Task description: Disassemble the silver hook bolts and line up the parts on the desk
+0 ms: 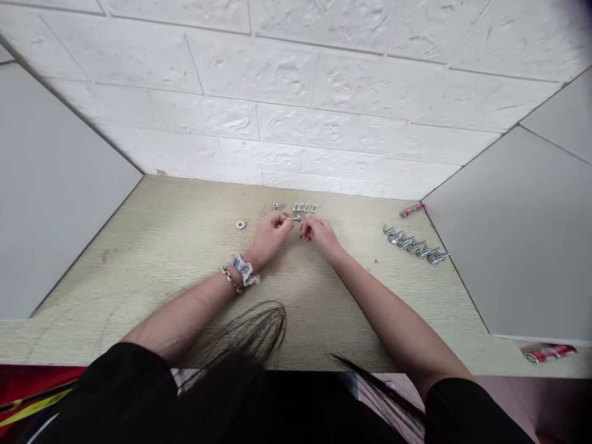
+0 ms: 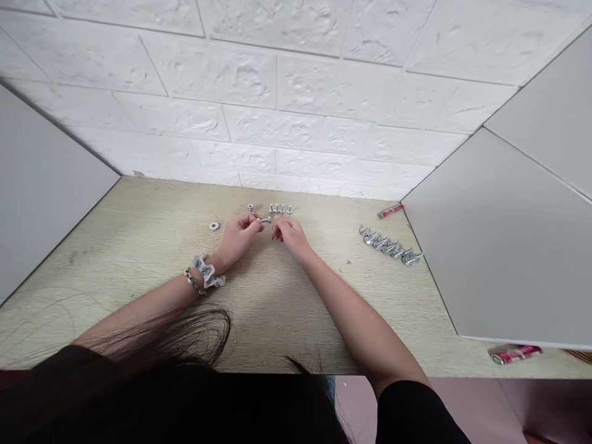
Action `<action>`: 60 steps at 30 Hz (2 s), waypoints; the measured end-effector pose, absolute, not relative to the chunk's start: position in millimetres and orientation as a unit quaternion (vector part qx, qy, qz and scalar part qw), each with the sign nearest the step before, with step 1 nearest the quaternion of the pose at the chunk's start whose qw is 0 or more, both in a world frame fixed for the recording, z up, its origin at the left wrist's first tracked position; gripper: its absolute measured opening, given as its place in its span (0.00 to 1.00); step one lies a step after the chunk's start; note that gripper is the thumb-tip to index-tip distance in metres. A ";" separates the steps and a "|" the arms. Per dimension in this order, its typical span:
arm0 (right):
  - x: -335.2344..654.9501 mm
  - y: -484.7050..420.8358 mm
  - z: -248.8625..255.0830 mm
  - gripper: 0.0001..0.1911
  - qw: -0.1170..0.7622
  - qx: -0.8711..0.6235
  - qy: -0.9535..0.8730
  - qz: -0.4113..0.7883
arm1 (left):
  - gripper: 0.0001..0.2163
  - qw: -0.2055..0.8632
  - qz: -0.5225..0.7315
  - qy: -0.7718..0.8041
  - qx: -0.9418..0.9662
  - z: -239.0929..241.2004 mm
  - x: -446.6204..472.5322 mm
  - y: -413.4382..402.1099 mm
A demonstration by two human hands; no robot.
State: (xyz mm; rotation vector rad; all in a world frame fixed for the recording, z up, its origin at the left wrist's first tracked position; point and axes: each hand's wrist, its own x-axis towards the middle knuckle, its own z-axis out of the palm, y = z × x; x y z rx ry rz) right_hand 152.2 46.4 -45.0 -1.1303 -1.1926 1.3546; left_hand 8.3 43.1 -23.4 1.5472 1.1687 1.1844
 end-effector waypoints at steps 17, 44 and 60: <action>150.4 40.3 -38.9 0.27 0.438 -0.508 -0.560 0.487 | 0.10 0.459 0.410 0.476 0.628 -18.4 8.9 38.5; 154.9 34.1 -17.5 0.12 0.446 -0.427 -0.751 0.232 | 0.08 0.805 0.374 0.390 0.246 -13.3 5.6 47.0; 155.6 32.5 -44.2 0.11 0.479 -0.455 -0.717 0.222 | 0.05 0.785 0.368 0.360 0.346 -22.2 7.4 45.0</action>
